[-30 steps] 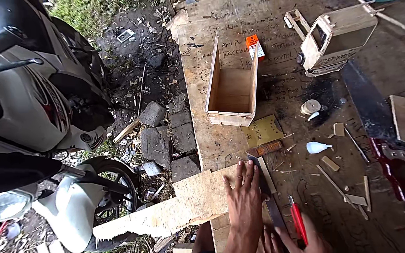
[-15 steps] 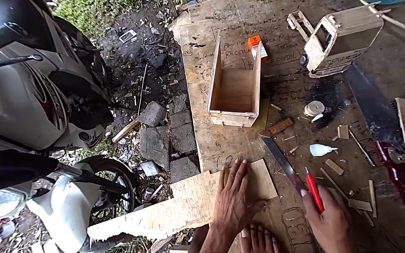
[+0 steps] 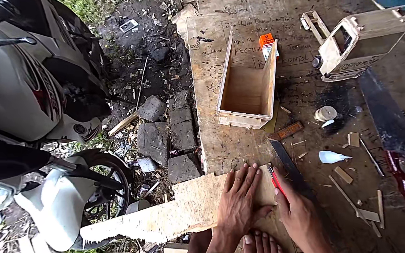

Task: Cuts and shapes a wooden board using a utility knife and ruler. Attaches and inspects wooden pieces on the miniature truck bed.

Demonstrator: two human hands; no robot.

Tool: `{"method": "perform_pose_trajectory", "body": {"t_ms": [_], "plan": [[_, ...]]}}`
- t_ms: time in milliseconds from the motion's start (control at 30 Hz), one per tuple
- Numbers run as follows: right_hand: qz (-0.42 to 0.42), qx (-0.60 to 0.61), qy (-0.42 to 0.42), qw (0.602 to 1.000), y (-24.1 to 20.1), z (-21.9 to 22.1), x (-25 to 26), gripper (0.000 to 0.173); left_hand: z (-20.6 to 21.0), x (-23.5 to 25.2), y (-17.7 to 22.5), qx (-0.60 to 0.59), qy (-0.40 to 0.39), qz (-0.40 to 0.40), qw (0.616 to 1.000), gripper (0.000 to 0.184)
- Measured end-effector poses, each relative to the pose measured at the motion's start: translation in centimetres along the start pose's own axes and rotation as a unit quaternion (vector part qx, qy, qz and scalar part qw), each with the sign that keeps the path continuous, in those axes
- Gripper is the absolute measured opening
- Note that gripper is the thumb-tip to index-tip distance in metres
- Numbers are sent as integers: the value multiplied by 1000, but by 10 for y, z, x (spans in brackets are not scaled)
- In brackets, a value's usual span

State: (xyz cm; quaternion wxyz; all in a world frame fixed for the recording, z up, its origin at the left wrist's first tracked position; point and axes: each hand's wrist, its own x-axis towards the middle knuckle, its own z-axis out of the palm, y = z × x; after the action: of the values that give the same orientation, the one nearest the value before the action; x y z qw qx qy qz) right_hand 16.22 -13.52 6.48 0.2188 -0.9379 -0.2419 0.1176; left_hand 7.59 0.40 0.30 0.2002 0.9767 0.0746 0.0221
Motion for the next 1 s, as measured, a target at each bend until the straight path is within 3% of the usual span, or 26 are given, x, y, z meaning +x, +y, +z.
{"method": "perform_pose_trajectory", "body": {"t_ms": [233, 333, 533, 600, 700, 800, 900, 1000], "plan": [[-21, -39, 16, 999, -5, 0, 1, 52, 1, 1, 0, -1, 2, 2, 1000, 91], [12, -79, -16, 997, -17, -3, 4, 52, 3, -1, 0, -17, 6, -1, 1000, 89], [79, -92, -133, 984, -34, -31, -4, 55, 10, -18, 13, -45, 38, -11, 998, 84], [118, -102, -176, 972, -42, -37, -2, 50, 8, -17, 15, -75, 37, -28, 996, 71], [193, -141, -301, 923, -53, -48, 7, 44, 7, -23, 22, -116, 57, -54, 990, 45], [200, -158, -353, 900, -48, -48, 12, 48, 7, -26, 26, -130, 73, -73, 986, 37], [193, -170, -371, 892, -44, -47, 18, 51, 0, -19, 34, -127, 71, -93, 985, 39], [182, -177, -370, 893, -42, -46, 18, 51, 1, -17, 57, -111, 69, -112, 985, 57]]}}
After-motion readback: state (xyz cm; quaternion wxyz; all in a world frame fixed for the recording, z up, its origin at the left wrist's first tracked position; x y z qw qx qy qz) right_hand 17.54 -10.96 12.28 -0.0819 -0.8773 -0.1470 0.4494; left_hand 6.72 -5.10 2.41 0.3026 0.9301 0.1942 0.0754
